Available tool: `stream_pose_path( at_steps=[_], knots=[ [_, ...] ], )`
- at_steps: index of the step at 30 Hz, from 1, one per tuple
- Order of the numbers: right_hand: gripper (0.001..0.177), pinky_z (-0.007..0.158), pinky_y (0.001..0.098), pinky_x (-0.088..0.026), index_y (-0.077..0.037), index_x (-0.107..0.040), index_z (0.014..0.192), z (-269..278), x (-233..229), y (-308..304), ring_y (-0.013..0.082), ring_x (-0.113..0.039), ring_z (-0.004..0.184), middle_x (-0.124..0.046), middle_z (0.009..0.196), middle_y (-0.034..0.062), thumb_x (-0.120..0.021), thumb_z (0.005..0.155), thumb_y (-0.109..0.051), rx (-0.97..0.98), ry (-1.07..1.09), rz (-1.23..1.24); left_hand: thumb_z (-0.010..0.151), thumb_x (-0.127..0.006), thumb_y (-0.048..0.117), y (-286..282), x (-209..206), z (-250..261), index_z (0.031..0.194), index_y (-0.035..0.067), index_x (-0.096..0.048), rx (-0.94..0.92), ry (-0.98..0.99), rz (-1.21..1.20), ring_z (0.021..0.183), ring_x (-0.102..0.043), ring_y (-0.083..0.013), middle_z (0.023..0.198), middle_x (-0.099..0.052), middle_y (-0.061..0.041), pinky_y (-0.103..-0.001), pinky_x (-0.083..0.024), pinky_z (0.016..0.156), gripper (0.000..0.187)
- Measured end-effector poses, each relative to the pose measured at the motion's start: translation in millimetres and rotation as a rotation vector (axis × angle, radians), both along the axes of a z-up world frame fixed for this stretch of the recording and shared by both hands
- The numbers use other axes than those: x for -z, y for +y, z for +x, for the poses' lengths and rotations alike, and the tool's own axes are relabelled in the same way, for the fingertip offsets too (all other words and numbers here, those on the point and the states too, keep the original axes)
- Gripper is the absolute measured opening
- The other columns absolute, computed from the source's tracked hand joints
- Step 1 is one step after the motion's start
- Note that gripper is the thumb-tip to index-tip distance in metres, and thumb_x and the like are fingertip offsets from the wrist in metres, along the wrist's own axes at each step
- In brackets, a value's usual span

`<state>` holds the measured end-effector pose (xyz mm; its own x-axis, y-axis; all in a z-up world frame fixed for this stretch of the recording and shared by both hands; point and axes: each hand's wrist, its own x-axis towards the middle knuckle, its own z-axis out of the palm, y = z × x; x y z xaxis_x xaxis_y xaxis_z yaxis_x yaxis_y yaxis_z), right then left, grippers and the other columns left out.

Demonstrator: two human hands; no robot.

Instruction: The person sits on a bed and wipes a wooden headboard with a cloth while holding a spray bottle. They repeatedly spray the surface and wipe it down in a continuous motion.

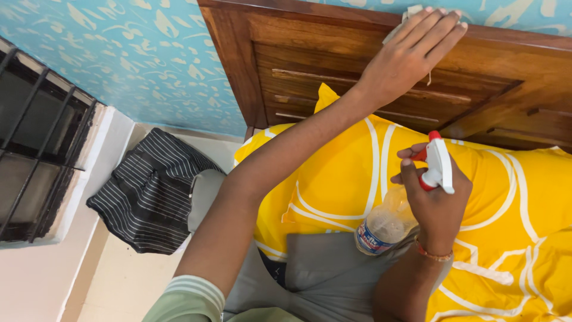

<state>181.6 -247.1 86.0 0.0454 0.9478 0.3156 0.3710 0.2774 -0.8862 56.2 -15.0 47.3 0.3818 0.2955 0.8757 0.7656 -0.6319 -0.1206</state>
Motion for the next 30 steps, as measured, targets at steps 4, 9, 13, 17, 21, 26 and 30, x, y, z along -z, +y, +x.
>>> stream_pose_path(
  at_steps=[4,9,13,17,21,26,30],
  knots=[
    [0.016,0.065,0.0262,-0.056,0.008,-0.065,0.110,-11.5,-16.8,-17.0,0.0156,-0.074,0.075,-0.074,0.102,0.0121,-0.065,0.094,0.008,-0.027,-0.057,0.028,0.100,-0.061,0.010,1.0,-2.7,-28.1,0.151,0.001,-0.046,0.009,0.131,0.049,0.141,-0.047,-0.0349,0.151,-0.049,-0.018,-0.050,-0.037,0.123,0.054],
    [0.023,0.068,0.0249,-0.056,0.011,-0.062,0.119,-14.8,-30.1,-36.2,0.0146,-0.071,0.077,-0.072,0.109,0.0139,-0.064,0.096,0.010,-0.027,0.051,0.089,0.097,-0.064,0.008,-11.3,-10.2,-95.4,0.153,0.003,-0.048,-0.031,0.181,0.080,0.140,-0.050,-0.0340,0.152,-0.049,-0.017,-0.049,-0.040,0.123,0.058],
    [0.027,0.068,0.0259,-0.058,0.015,-0.056,0.125,-14.7,-41.9,-51.7,0.0157,-0.070,0.076,-0.070,0.108,0.0184,-0.060,0.098,0.012,0.032,0.121,0.180,0.099,-0.071,0.010,-30.4,-16.1,-167.7,0.150,0.007,-0.053,-0.055,0.156,0.064,0.134,-0.056,-0.0340,0.148,-0.055,-0.014,-0.050,-0.044,0.118,0.055],
    [0.027,0.069,0.0292,-0.060,0.017,-0.054,0.125,-16.9,-50.2,-66.0,0.0189,-0.069,0.076,-0.069,0.111,0.0226,-0.059,0.098,0.013,0.111,0.163,0.223,0.101,-0.072,0.008,-47.8,-16.5,-233.2,0.141,0.006,-0.058,-0.153,0.095,0.030,0.136,-0.059,-0.0339,0.146,-0.061,-0.013,-0.052,-0.046,0.119,0.042],
    [0.026,0.072,0.0295,-0.062,0.019,-0.054,0.124,-18.1,-46.8,-72.0,0.0195,-0.070,0.076,-0.069,0.114,0.0245,-0.060,0.100,0.011,0.145,0.147,0.297,0.098,-0.074,-0.002,-61.1,-9.6,-280.7,0.139,0.006,-0.065,-0.252,0.000,0.085,0.136,-0.059,-0.0327,0.143,-0.064,-0.012,-0.049,-0.045,0.121,0.042],
    [0.026,0.068,0.0271,-0.059,0.017,-0.053,0.124,-21.4,-39.4,-70.2,0.0189,-0.072,0.076,-0.071,0.109,0.0240,-0.063,0.102,0.010,0.085,0.116,0.299,0.096,-0.073,-0.003,-42.6,14.6,-258.2,0.139,0.015,-0.065,-0.352,-0.228,0.100,0.139,-0.056,-0.0272,0.144,-0.063,-0.006,-0.050,-0.038,0.126,0.047],
    [0.027,0.070,0.0271,-0.058,0.015,-0.058,0.124,-27.9,-39.3,-64.0,0.0179,-0.073,0.079,-0.072,0.112,0.0199,-0.064,0.098,0.008,0.062,0.029,0.215,0.092,-0.068,-0.007,-44.6,14.3,-222.3,0.141,0.014,-0.063,-0.376,-0.292,0.036,0.142,-0.053,-0.0285,0.147,-0.061,-0.007,-0.052,-0.035,0.127,0.053]
  ],
)
